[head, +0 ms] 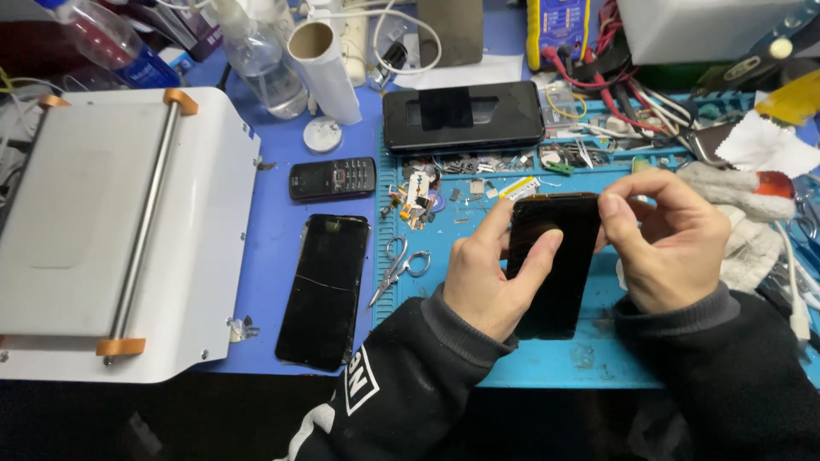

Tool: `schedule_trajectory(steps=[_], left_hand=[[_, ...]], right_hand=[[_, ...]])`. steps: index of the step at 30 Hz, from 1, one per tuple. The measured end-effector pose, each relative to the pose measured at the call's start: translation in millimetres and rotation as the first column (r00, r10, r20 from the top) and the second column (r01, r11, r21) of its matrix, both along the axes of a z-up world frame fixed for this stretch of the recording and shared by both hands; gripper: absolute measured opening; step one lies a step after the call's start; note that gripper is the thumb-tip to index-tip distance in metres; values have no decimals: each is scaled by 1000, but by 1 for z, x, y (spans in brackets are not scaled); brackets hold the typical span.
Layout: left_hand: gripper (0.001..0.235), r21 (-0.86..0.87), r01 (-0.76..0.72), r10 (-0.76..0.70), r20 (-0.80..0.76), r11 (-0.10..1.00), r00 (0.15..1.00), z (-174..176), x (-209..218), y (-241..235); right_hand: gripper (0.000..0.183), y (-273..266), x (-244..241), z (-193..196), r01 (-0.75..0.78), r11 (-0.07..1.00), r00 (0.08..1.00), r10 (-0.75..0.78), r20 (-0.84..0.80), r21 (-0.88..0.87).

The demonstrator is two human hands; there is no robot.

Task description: Repairing a smartphone by carefully prying open the casing and inspecting internal components.

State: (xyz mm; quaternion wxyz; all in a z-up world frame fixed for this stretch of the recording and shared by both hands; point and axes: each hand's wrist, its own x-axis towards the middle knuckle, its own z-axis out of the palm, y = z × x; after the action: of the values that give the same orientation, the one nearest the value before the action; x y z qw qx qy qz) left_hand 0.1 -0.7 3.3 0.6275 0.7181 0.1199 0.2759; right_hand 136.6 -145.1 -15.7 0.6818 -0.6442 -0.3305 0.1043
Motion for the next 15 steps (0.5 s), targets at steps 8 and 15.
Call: schedule_trajectory(steps=[8,15], left_hand=[[35,-4,8,-8,-49,1000,999,-1,-1,0],[38,-46,18,-21,-56,999,998,3,0,1]], right_hand=[[14,0,1,7,14,999,999,-15,-48,-35],[12,1,2,2,58,993,998,-58,-3,-102]])
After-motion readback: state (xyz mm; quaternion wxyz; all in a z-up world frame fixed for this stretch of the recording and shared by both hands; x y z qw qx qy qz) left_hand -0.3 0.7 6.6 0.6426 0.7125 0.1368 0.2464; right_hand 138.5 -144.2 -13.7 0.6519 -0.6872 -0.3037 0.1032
